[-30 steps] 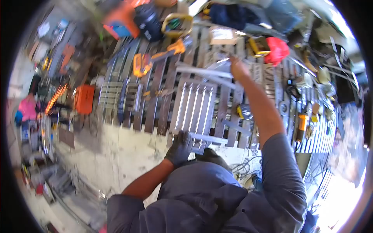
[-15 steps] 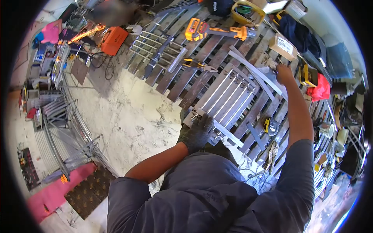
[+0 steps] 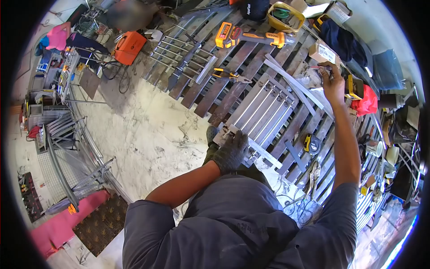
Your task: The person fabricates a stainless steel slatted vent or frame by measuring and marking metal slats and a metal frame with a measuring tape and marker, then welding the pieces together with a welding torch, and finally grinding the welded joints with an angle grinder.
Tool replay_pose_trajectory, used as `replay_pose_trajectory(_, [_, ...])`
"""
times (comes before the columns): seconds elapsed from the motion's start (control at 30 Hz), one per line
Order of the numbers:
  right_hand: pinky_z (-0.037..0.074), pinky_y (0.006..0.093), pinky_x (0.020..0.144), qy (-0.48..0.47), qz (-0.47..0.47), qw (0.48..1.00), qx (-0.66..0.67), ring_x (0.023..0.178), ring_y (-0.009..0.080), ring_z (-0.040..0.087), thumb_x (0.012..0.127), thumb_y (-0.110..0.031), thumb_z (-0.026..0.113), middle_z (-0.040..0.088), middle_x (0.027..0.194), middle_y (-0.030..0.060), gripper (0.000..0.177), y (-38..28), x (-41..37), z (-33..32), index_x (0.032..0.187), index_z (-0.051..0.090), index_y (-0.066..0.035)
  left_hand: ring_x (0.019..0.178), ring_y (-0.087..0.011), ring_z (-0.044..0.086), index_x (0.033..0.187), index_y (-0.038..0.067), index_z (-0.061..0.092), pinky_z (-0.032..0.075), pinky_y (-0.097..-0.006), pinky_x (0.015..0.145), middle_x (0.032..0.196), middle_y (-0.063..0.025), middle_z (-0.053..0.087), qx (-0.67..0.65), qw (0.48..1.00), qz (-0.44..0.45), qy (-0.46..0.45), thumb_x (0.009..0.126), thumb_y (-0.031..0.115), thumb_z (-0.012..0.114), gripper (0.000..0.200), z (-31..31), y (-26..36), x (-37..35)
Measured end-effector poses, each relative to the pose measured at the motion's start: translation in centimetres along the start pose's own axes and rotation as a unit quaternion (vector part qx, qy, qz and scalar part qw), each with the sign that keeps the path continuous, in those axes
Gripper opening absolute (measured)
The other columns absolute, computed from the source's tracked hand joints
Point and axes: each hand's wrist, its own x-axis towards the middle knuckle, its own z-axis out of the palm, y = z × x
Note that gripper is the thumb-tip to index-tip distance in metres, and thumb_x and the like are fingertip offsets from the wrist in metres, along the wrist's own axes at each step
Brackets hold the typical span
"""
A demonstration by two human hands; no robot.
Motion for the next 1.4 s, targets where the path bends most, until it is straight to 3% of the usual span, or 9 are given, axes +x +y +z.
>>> replay_pose_trajectory(0.3, [0.056,0.0464,0.076,-0.131,-0.183,0.968,0.111,0.089,0.0327,0.068,0.096,-0.002,0.067,0.069,0.106,0.0167,0.024,-27.9,-14.5,-11.7,0.119,0.07,-0.007,0.114,-0.0358,0.064,0.129,0.007,0.076,0.058,-0.0472,0.083,0.139,-0.0171,0.064,-0.103,0.99,0.04,-0.085,0.102,0.024,0.06,0.036,-2.1,-2.0,3.4])
replay_pose_trajectory(0.47, [0.055,0.043,0.071,-0.09,-0.16,0.978,0.102,0.084,0.0277,0.065,0.085,-0.013,0.077,0.062,0.11,0.0105,0.034,-40.2,-17.5,-16.0,0.119,0.077,-0.013,0.106,-0.0339,0.064,0.113,-0.001,0.074,0.057,-0.0463,0.082,0.118,-0.0223,0.067,0.037,0.993,0.087,0.077,0.098,0.022,0.063,0.03,-1.6,-1.6,3.1])
replay_pose_trajectory(0.63, [0.051,0.0369,0.055,-0.033,-0.166,0.985,0.035,0.072,0.0199,0.053,0.074,-0.02,0.084,0.048,0.098,0.0044,0.034,-43.0,-17.9,-15.3,0.106,0.076,-0.013,0.095,-0.0332,0.064,0.107,0.004,0.078,0.05,-0.0468,0.078,0.106,-0.0201,0.069,0.041,0.977,0.184,0.099,0.095,0.023,0.064,0.026,0.4,-3.0,3.7])
replay_pose_trajectory(0.9, [0.046,0.0355,0.05,0.042,-0.092,0.995,-0.023,0.066,0.019,0.045,0.086,-0.016,0.079,0.044,0.092,0.0042,0.032,-46.6,-19.2,-12.4,0.115,0.067,-0.013,0.1,-0.0319,0.062,0.106,0.005,0.074,0.052,-0.0457,0.087,0.107,-0.0163,0.065,0.008,0.979,0.186,0.082,0.093,0.021,0.065,0.022,0.6,-3.5,3.7])
replay_pose_trajectory(1.0, [0.053,0.0386,0.051,-0.004,-0.164,0.984,-0.066,0.068,0.0242,0.059,0.099,-0.015,0.072,0.06,0.093,0.0101,0.021,-46.7,-19.9,-13.2,0.115,0.058,-0.01,0.101,-0.0331,0.063,0.107,0.005,0.074,0.053,-0.0471,0.087,0.109,-0.017,0.066,0.002,0.976,0.187,0.109,0.093,0.02,0.065,0.023,0.7,-3.5,3.7])
replay_pose_trajectory(1.07, [0.054,0.0382,0.054,-0.036,0.037,0.95,-0.306,0.07,0.0256,0.063,0.094,-0.012,0.076,0.063,0.093,0.0103,0.02,-48.5,-21.6,-13.9,0.11,0.066,-0.006,0.103,-0.0348,0.064,0.11,0.003,0.075,0.053,-0.0476,0.086,0.115,-0.0196,0.067,-0.008,0.976,0.181,0.119,0.093,0.02,0.065,0.026,0.7,-3.2,3.7])
replay_pose_trajectory(1.13, [0.055,0.0378,0.057,-0.06,0.232,0.834,-0.496,0.072,0.027,0.067,0.088,-0.009,0.08,0.065,0.093,0.0106,0.02,-50.6,-23.9,-13.8,0.106,0.073,-0.002,0.103,-0.0353,0.064,0.111,0.003,0.075,0.053,-0.0476,0.086,0.116,-0.0204,0.068,-0.053,0.975,0.202,0.078,0.093,0.02,0.064,0.027,-0.2,-2.2,3.8])
replay_pose_trajectory(1.23, [0.054,0.0371,0.064,-0.042,0.107,0.988,-0.105,0.072,0.0252,0.067,0.088,-0.016,0.074,0.072,0.088,0.0111,0.018,-41.7,-25.2,-16.3,0.099,0.077,-0.001,0.102,-0.0351,0.064,0.108,0.002,0.074,0.053,-0.0478,0.085,0.113,-0.0195,0.066,-0.009,0.975,0.182,0.126,0.092,0.019,0.065,0.025,1.3,-4.4,3.6])
replay_pose_trajectory(1.4, [0.053,0.0299,0.07,0.044,0.354,0.934,0.02,0.085,0.0146,0.066,0.095,0.018,0.058,0.069,0.103,0.01,0.035,-36.7,-28.3,-10.8,0.123,0.074,0.003,0.103,-0.0329,0.065,0.107,0.004,0.073,0.054,-0.0477,0.087,0.115,-0.0167,0.065,-0.057,0.976,0.18,0.11,0.093,0.02,0.065,0.023,1.2,-4.9,3.2])
